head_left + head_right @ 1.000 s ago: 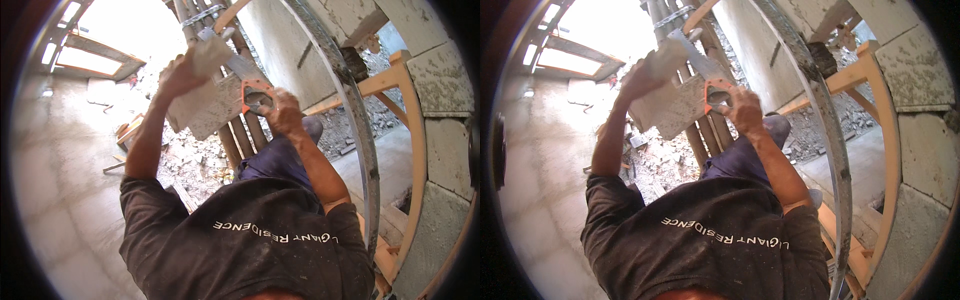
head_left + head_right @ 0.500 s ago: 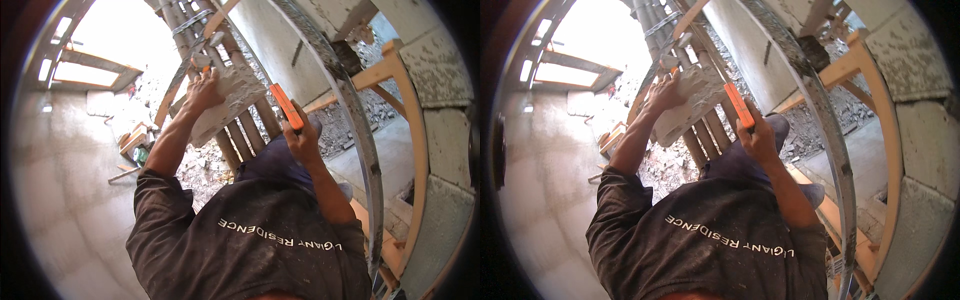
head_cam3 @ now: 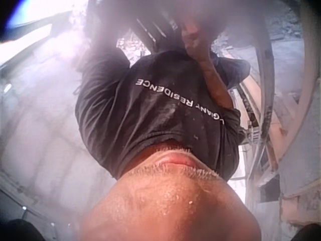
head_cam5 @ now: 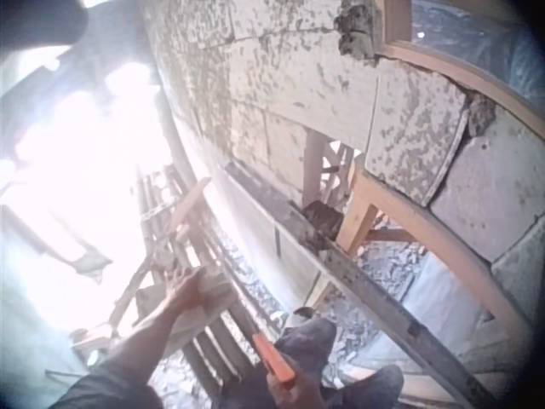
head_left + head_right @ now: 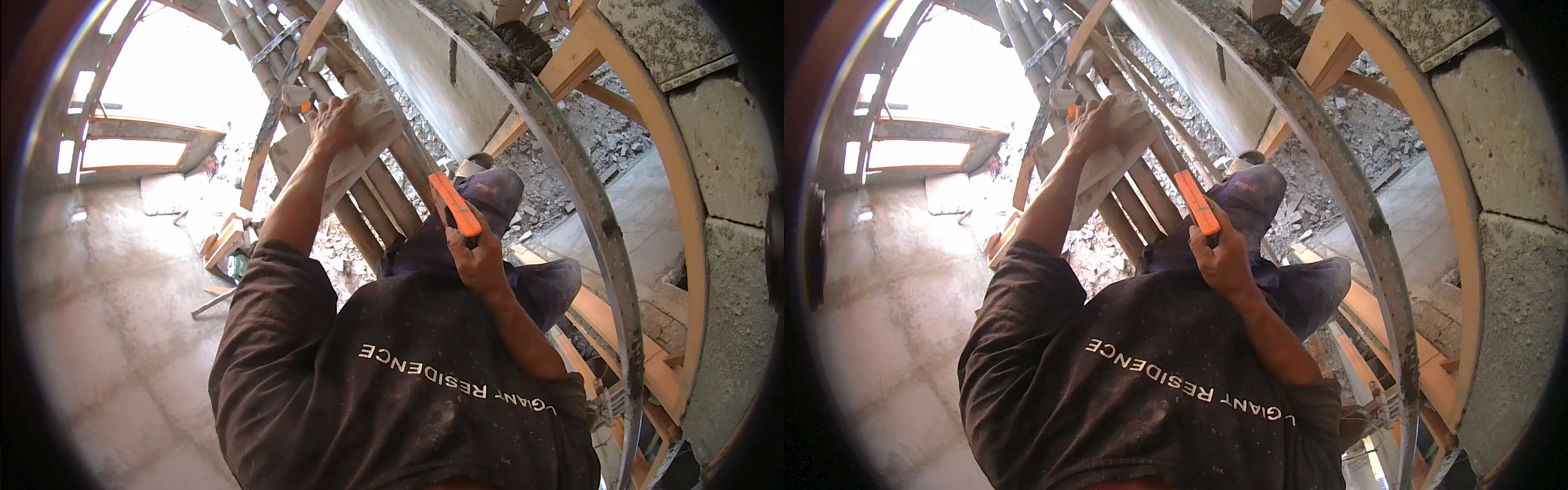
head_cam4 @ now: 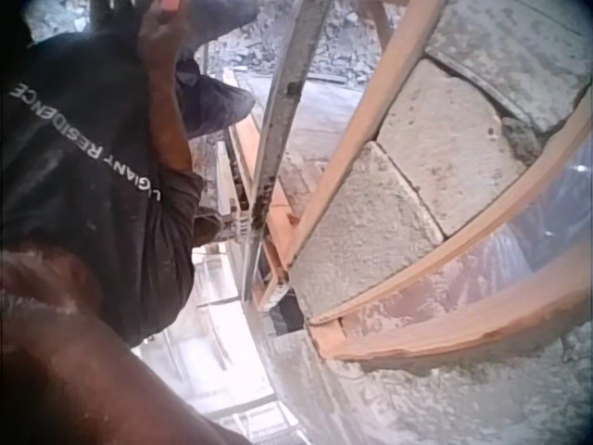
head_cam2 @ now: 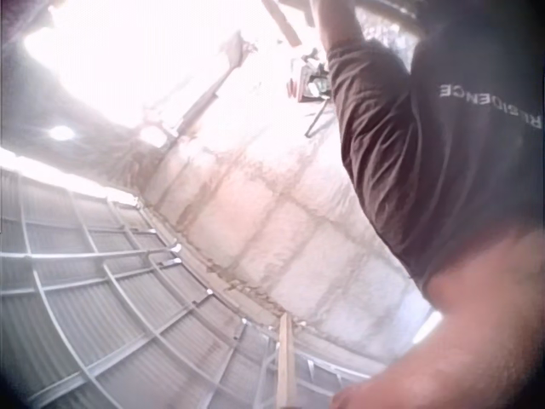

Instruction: The person applies grout to the gaps between tiles on a curved ceiling using a trowel. They scoop grout from a bucket, spread it into the joints, and smooth the surface repeatedly.

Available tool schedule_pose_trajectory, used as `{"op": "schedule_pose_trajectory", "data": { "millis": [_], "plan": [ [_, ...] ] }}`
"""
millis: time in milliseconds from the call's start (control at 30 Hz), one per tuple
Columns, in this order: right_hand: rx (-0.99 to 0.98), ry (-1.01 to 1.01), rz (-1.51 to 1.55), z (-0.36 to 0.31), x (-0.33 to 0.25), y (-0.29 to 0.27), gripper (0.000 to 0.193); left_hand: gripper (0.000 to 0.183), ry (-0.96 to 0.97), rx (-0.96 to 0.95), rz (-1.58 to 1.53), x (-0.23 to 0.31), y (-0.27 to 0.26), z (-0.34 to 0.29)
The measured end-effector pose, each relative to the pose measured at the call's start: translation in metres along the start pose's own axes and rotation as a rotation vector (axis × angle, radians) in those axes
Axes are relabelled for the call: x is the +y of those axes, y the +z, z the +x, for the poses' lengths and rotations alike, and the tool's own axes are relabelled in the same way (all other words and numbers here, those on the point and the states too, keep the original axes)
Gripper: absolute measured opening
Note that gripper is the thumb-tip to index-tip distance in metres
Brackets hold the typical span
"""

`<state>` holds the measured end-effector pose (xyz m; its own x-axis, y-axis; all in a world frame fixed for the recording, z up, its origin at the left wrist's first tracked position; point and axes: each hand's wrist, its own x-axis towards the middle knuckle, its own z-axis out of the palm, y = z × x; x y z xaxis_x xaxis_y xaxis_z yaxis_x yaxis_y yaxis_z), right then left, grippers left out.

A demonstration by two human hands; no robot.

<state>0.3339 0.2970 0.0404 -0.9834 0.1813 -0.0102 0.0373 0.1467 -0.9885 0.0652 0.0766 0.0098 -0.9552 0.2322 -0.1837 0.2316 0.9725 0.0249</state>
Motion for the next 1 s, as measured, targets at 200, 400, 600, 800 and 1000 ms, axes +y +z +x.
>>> {"op": "schedule_pose_trajectory", "data": {
  "millis": [200, 400, 600, 800, 1000],
  "plan": [
    [-0.028, -0.009, -0.009, -0.003, -0.013, 0.006, 0.046, 0.079, -0.011, 0.013, 0.015, 0.000, 0.002, -0.001],
    [-0.037, 0.048, -0.119, -0.013, -0.022, 0.012, 0.046, 0.082, -0.056, 0.044, -0.004, 0.004, 0.009, 0.001],
    [-0.071, 0.017, -0.149, -0.046, -0.032, -0.011, 0.043, 0.078, 0.000, 0.109, -0.085, 0.000, 0.009, -0.005],
    [-0.137, 0.134, -0.137, 0.058, -0.026, 0.029, 0.039, 0.077, 0.029, 0.080, -0.044, 0.001, 0.002, 0.001],
    [-0.188, -0.002, -0.303, -0.018, -0.061, -0.021, 0.043, 0.077, 0.011, 0.166, -0.095, -0.004, 0.018, 0.006]
  ]
}}
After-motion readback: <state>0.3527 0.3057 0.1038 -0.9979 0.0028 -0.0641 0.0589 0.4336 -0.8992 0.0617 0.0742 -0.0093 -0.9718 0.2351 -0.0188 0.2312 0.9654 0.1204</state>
